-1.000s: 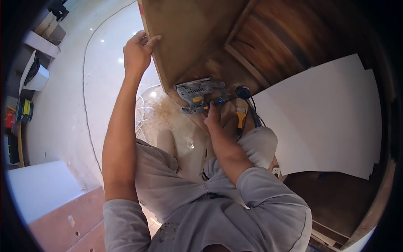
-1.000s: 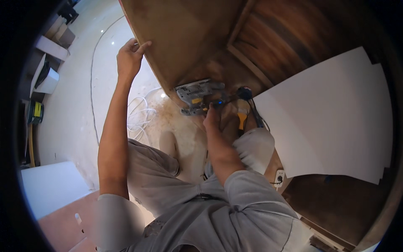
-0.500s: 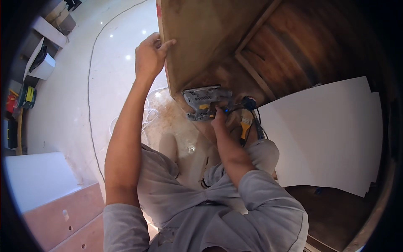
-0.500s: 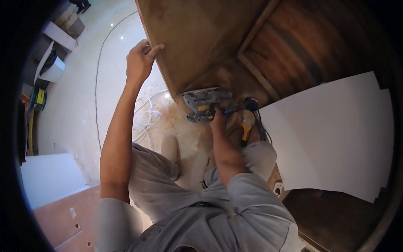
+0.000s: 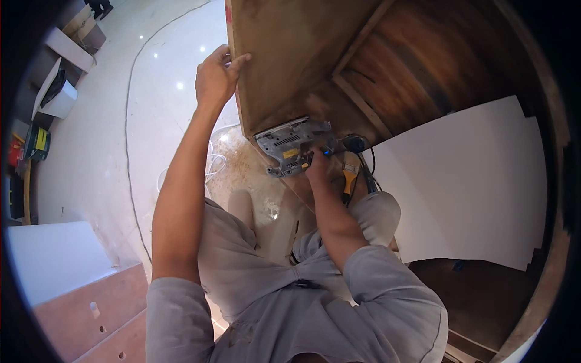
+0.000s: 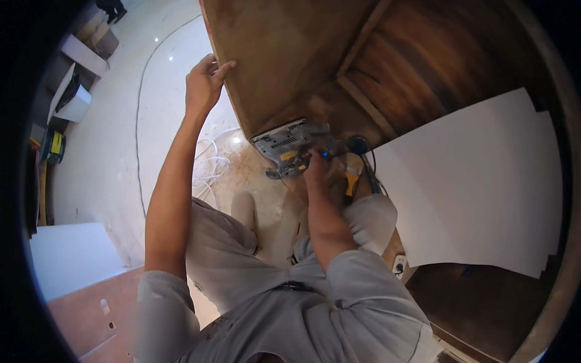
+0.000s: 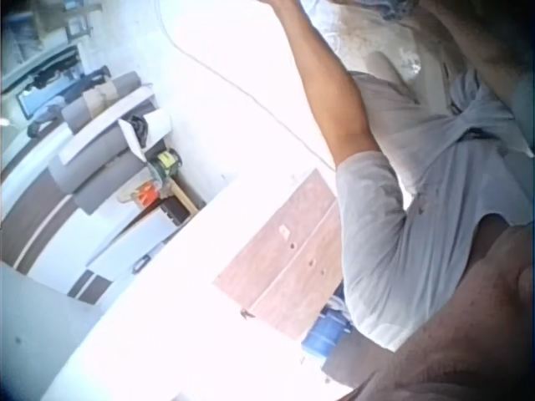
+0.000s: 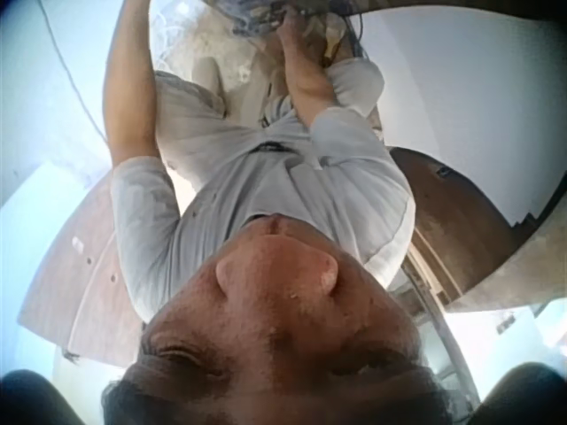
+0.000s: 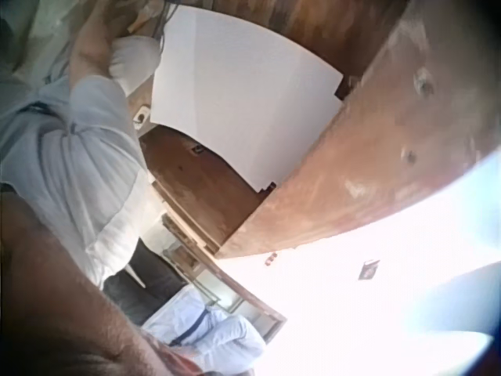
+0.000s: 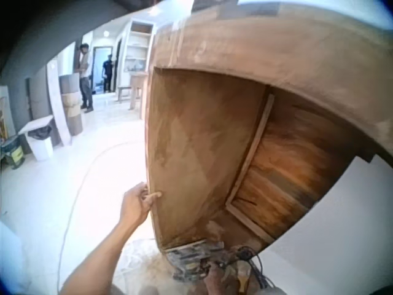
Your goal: The person operates a jigsaw to cut a piece of wood on a workbench.
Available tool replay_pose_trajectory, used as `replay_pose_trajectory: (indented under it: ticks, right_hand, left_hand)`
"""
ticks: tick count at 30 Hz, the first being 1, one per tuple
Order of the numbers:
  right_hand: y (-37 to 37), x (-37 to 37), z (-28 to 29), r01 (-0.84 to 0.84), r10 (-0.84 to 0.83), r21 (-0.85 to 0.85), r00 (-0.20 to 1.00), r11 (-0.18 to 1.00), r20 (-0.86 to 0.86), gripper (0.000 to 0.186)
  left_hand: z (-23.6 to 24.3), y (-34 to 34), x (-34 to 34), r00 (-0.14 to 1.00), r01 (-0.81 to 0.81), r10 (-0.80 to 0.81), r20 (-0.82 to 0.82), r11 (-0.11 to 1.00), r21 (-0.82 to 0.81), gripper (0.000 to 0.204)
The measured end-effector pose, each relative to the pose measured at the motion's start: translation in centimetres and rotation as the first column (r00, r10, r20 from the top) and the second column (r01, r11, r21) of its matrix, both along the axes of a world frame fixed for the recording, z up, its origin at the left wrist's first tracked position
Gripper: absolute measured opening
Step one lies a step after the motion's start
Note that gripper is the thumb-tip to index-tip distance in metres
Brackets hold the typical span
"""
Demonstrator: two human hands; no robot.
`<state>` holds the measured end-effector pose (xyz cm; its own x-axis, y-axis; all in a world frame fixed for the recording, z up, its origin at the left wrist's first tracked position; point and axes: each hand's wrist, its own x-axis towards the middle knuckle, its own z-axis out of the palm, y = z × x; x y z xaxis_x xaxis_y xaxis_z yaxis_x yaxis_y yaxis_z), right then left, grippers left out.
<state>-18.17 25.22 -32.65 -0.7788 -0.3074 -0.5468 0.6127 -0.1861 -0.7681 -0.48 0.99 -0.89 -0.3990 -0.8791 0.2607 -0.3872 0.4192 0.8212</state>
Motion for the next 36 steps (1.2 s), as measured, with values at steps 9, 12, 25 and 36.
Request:
replay_pose_trajectory:
  ticks: [9, 12, 25, 36]
  right_hand:
    - [-1.3, 0.7, 14.2, -0.117, 0.114, -0.036, 0.991, 0.993, -0.067, 0.007]
    - [0.3, -0.1, 13.2, -0.056, 0.057, -0.163, 0.998, 0.985, 0.000, 0.011]
    - [-1.2, 1.4, 11.1, -0.078, 0.095, -0.371, 0.995, 0.925, 0.027, 0.014]
    - [-0.1, 0.1, 11.3, -0.092, 0.099, -0.297, 0.995, 0.950, 0.008, 0.016]
  left_hand:
    - [-5.6, -2.2, 7.3, 0.990, -0.117, 0.134, 0.043, 0.955, -0.274, 0.081]
    - [-6.5, 0.5, 9.0, 0.782, 0.206, -0.403, 0.474, 0.886, 0.415, 0.088]
    - [-18.5, 13.4, 2.0, 0.782, 0.618, -0.145, -0.607, 0.308, 0.723, 0.059]
    - [-17.4, 14.7, -0.6, 0.785, 0.539, 0.136, -0.605, 0.333, 0.774, 0.055]
